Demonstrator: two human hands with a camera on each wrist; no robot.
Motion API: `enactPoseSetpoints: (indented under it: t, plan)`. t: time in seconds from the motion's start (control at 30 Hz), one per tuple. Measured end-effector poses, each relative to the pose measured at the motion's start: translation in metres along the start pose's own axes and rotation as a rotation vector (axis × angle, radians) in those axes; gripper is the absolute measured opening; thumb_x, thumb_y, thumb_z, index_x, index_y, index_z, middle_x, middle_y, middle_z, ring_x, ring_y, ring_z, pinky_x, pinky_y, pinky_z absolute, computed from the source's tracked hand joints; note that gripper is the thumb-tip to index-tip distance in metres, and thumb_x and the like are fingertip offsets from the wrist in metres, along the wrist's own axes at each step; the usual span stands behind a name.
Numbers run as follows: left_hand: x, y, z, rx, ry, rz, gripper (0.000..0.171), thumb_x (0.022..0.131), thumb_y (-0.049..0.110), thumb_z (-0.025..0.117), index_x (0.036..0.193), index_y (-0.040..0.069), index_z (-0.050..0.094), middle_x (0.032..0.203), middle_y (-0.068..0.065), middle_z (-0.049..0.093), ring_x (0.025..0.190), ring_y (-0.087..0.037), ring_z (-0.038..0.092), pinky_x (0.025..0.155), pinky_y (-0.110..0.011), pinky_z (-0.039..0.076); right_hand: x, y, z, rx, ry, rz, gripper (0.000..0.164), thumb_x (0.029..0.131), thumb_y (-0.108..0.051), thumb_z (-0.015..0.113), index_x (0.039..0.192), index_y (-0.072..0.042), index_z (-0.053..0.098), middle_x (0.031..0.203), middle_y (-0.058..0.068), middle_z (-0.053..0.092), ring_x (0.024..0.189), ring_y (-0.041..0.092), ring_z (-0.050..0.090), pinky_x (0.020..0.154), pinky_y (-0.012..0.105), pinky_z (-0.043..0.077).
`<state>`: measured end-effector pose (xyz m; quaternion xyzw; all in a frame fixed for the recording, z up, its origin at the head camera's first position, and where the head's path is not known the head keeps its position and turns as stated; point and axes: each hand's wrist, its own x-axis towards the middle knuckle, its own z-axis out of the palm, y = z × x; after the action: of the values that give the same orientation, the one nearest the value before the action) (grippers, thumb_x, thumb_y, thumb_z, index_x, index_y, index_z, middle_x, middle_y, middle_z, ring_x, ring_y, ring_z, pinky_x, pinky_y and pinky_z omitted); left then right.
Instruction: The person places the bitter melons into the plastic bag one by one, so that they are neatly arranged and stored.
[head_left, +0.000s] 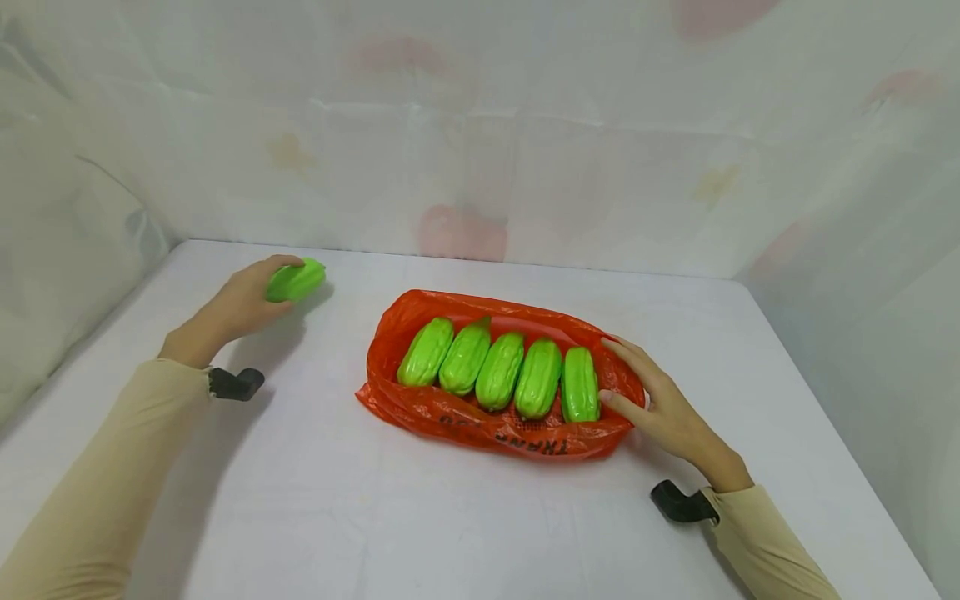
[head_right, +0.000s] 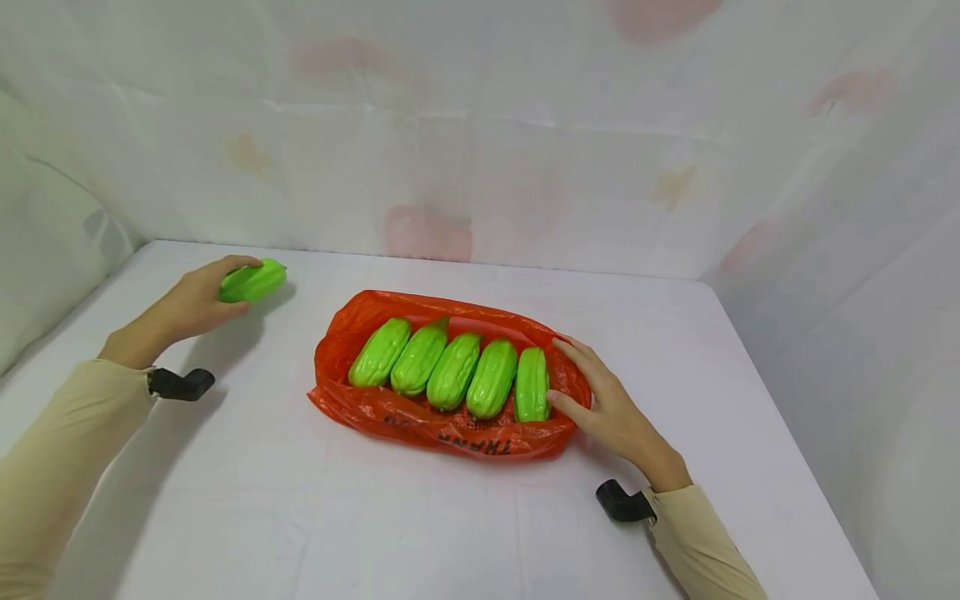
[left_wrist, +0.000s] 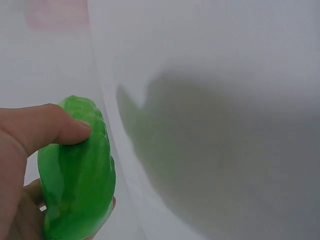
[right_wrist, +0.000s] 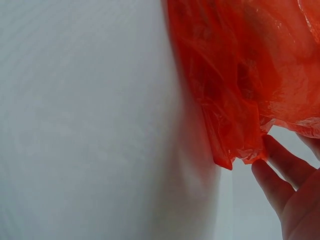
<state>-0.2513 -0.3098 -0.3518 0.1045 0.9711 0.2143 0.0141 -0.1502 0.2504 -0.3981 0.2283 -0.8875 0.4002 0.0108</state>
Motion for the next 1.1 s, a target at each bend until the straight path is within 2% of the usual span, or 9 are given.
enactPoseSetpoints:
  t: [0.23, 0.53, 0.77, 1.1]
  plan:
    - [-0.001, 0.011, -0.001, -0.002, 0.005, 0.029, 0.069, 0.087, 0.003, 0.064, 0.149, 0.004, 0.033, 0.142, -0.034, 0.04, 0.118, -0.048, 0.044, 0.098, -0.067, 0.035, 0.0, 0.0, 0.0, 0.002, 0.005, -0.007, 0.065, 0.096, -0.018, 0.065, 0.153, -0.014, 0.035, 0.16, 0.015, 0.031, 0.146, 0.041, 0.03, 0.111, 0.068, 0.031]
    - [-0.003, 0.035, -0.003, 0.004, -0.008, 0.085, 0.066, 0.087, 0.001, 0.064, 0.147, 0.005, 0.035, 0.139, -0.034, 0.045, 0.113, -0.047, 0.047, 0.093, -0.065, 0.04, 0.0, 0.0, 0.0, 0.001, 0.005, -0.011, 0.065, 0.096, -0.018, 0.064, 0.154, -0.015, 0.035, 0.16, 0.013, 0.031, 0.146, 0.04, 0.029, 0.111, 0.069, 0.03]
    - [-0.006, 0.054, -0.001, 0.006, 0.003, 0.166, 0.062, 0.086, -0.001, 0.067, 0.143, 0.003, 0.041, 0.139, -0.031, 0.048, 0.115, -0.045, 0.05, 0.097, -0.062, 0.041, 0.0, 0.0, 0.0, -0.003, 0.005, -0.018, 0.065, 0.096, -0.018, 0.064, 0.154, -0.014, 0.035, 0.16, 0.013, 0.031, 0.146, 0.039, 0.029, 0.111, 0.068, 0.029]
    - [-0.012, 0.075, -0.004, 0.021, -0.017, 0.216, 0.062, 0.088, 0.002, 0.068, 0.144, 0.007, 0.041, 0.14, -0.026, 0.049, 0.116, -0.042, 0.05, 0.099, -0.061, 0.042, 0.0, 0.0, 0.0, -0.005, -0.001, -0.01, 0.065, 0.096, -0.019, 0.064, 0.154, -0.016, 0.034, 0.16, 0.013, 0.03, 0.146, 0.041, 0.029, 0.109, 0.07, 0.03]
